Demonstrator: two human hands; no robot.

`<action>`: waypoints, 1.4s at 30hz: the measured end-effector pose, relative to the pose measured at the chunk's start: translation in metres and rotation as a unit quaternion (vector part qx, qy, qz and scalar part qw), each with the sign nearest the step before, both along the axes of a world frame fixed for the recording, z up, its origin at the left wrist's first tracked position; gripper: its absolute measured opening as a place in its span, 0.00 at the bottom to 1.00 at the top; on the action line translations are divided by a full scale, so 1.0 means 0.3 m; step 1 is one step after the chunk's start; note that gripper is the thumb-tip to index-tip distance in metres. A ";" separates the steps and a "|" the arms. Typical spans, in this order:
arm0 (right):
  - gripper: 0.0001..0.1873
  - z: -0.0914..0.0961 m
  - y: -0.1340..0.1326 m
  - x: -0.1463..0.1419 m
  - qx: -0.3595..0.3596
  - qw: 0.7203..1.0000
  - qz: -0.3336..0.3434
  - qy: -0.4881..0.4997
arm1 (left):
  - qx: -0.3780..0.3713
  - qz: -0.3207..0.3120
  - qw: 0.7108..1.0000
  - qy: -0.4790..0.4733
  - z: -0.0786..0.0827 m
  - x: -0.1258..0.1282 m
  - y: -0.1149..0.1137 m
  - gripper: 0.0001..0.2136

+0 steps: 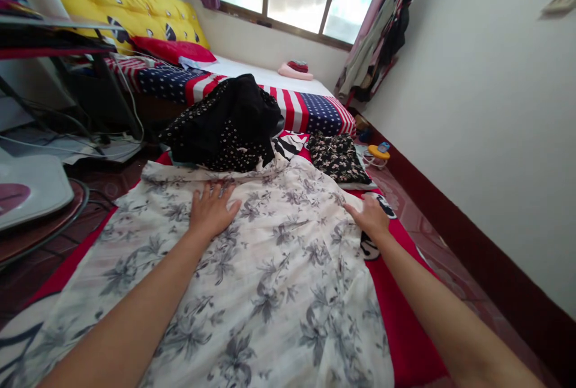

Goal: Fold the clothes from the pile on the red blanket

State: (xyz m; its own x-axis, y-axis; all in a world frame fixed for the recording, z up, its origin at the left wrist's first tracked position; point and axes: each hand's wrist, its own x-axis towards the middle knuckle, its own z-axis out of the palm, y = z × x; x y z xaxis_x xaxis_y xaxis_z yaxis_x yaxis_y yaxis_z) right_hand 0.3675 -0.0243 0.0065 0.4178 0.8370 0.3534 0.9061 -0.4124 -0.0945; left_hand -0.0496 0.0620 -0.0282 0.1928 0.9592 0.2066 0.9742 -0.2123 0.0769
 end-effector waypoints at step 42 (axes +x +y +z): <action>0.26 -0.095 0.444 -0.418 0.092 0.941 0.188 0.266 | 0.018 0.006 0.998 -0.056 -0.007 0.005 -0.018 0.28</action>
